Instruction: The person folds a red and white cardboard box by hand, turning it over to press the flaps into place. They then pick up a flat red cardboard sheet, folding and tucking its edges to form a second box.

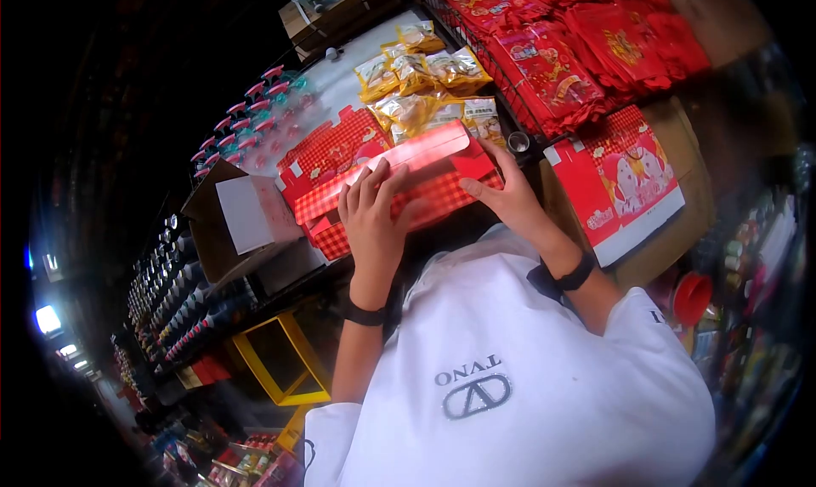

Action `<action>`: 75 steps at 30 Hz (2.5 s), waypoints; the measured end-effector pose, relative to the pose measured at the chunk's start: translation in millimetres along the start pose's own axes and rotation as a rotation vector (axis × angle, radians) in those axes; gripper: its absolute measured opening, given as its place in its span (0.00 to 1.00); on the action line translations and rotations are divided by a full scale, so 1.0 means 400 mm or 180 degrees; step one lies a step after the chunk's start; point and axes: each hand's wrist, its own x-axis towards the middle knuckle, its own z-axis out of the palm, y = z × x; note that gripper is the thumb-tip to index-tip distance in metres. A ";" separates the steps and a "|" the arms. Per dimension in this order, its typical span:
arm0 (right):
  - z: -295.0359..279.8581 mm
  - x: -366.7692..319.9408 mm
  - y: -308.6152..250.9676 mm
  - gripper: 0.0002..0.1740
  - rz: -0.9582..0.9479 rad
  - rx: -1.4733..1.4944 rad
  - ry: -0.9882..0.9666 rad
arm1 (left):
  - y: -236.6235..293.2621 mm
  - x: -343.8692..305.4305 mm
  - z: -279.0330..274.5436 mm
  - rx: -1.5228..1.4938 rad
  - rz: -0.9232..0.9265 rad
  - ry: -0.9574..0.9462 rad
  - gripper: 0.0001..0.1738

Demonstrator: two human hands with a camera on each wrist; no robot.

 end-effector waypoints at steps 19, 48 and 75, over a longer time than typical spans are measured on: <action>-0.011 -0.006 -0.034 0.43 -0.0282 -0.0680 0.0040 | 0.008 -0.035 0.011 0.0153 0.0079 -0.0055 0.31; -0.057 -0.024 -0.092 0.28 -0.0142 -0.0246 0.0327 | 0.033 -0.013 -0.039 0.0136 0.0240 -0.0235 0.30; -0.078 -0.001 -0.011 0.31 0.0003 0.0789 -0.0090 | 0.116 0.145 -0.007 -0.0257 0.0627 -0.0607 0.48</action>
